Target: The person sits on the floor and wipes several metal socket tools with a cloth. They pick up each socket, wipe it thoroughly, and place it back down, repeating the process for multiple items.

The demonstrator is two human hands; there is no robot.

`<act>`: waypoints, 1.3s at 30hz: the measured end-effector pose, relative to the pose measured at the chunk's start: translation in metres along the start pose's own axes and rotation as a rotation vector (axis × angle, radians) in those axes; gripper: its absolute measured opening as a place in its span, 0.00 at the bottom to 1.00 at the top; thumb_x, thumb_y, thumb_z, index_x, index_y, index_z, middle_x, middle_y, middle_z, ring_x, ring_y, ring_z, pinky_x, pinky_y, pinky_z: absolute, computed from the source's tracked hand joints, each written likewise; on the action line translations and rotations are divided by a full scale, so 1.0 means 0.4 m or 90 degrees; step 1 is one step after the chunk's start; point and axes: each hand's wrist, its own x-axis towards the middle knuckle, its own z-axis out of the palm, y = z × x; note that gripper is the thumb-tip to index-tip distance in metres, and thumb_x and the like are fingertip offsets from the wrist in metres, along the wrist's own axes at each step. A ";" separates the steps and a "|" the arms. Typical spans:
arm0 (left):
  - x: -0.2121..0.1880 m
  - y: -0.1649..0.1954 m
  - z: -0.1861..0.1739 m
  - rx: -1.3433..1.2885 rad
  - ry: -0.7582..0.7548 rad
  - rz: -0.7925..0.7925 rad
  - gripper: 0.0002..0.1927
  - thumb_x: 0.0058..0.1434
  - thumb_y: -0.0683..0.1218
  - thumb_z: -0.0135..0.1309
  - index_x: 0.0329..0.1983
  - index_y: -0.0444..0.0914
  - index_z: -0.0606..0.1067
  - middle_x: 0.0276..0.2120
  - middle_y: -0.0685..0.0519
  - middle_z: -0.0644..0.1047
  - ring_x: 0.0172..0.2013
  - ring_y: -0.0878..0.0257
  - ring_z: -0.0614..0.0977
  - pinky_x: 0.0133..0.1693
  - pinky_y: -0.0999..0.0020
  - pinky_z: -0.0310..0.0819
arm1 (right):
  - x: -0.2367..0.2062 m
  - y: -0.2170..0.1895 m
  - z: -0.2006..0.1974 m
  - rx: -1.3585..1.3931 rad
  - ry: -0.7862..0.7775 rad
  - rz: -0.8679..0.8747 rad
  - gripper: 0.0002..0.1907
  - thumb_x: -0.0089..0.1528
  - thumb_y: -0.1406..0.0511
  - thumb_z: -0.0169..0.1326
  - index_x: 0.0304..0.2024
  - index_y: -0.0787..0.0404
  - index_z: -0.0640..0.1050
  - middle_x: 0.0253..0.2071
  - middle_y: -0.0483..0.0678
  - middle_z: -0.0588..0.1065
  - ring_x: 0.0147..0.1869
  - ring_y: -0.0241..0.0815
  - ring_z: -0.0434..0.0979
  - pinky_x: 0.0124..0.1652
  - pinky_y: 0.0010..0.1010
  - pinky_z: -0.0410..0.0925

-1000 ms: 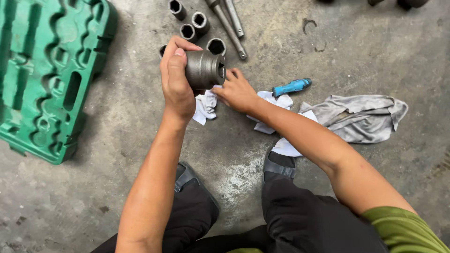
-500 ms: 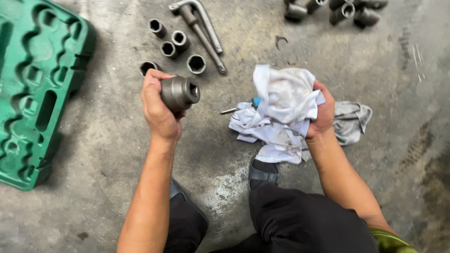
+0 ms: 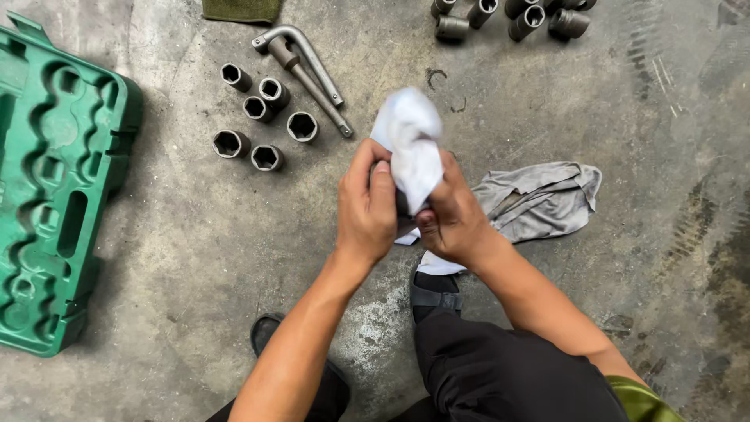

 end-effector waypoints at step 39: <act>-0.028 -0.006 -0.083 0.179 0.055 0.326 0.17 0.64 0.50 0.43 0.39 0.29 0.70 0.32 0.40 0.76 0.34 0.49 0.82 0.39 0.61 0.77 | -0.020 -0.078 -0.024 0.343 -0.218 0.338 0.13 0.61 0.63 0.63 0.47 0.59 0.81 0.32 0.46 0.80 0.31 0.39 0.80 0.33 0.31 0.71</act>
